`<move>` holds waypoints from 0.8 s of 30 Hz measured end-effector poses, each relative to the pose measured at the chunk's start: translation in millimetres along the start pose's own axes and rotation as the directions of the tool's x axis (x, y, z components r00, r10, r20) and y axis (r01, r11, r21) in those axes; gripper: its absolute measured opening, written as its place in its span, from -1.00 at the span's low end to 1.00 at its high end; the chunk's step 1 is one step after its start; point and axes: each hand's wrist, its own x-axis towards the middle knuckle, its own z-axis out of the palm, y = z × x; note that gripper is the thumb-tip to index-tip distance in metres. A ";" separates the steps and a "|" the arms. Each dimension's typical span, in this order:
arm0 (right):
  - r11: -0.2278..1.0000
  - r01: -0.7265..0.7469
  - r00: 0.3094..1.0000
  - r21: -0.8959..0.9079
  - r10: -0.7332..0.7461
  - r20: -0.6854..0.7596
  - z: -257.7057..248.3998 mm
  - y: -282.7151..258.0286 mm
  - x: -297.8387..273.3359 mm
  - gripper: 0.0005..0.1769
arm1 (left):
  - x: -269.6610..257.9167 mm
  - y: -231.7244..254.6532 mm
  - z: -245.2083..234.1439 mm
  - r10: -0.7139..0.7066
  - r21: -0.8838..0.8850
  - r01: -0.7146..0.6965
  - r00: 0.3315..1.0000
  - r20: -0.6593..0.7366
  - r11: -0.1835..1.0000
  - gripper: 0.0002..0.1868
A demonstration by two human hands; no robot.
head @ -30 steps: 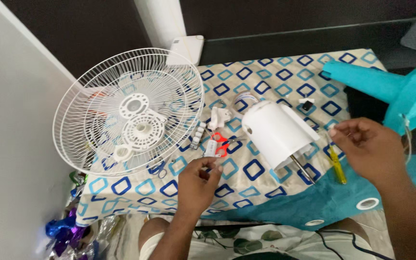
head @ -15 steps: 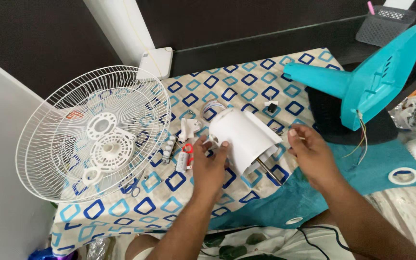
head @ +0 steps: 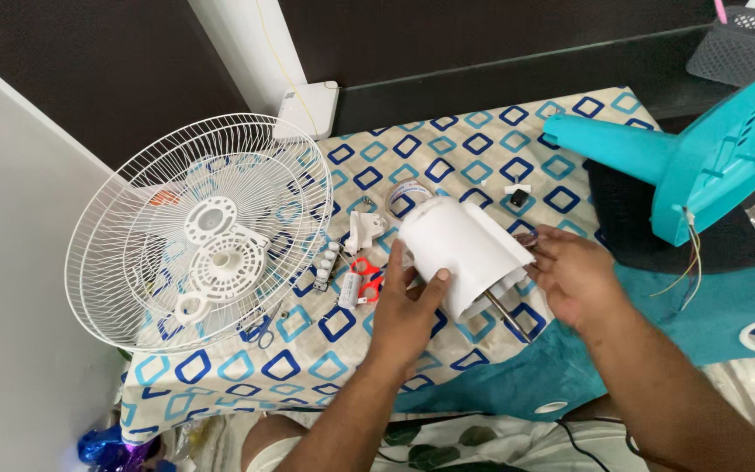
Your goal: The person disassembles a white fan motor housing, removes the internal motor, and uses red-handled scissors to trim a wire. They then reinsert the motor into the housing and adjust the internal components.
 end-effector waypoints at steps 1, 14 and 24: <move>1.000 0.027 0.999 0.010 -0.027 0.030 -1.4 -0.3 -2.7 -0.57 | 0.6 -1.2 -2.2 0.015 0.000 -0.015 1.000 -0.003 1.000 -0.08; 0.892 0.430 0.840 -0.141 -0.337 0.426 18.3 8.6 -28.5 -0.68 | -15.7 7.0 -19.8 0.277 0.185 -0.271 0.961 -0.010 0.945 -0.15; 0.742 0.559 0.762 -0.370 -0.284 0.582 24.0 12.0 -34.0 -0.67 | -20.9 3.7 -17.6 0.371 0.327 -0.367 0.927 0.053 0.870 0.07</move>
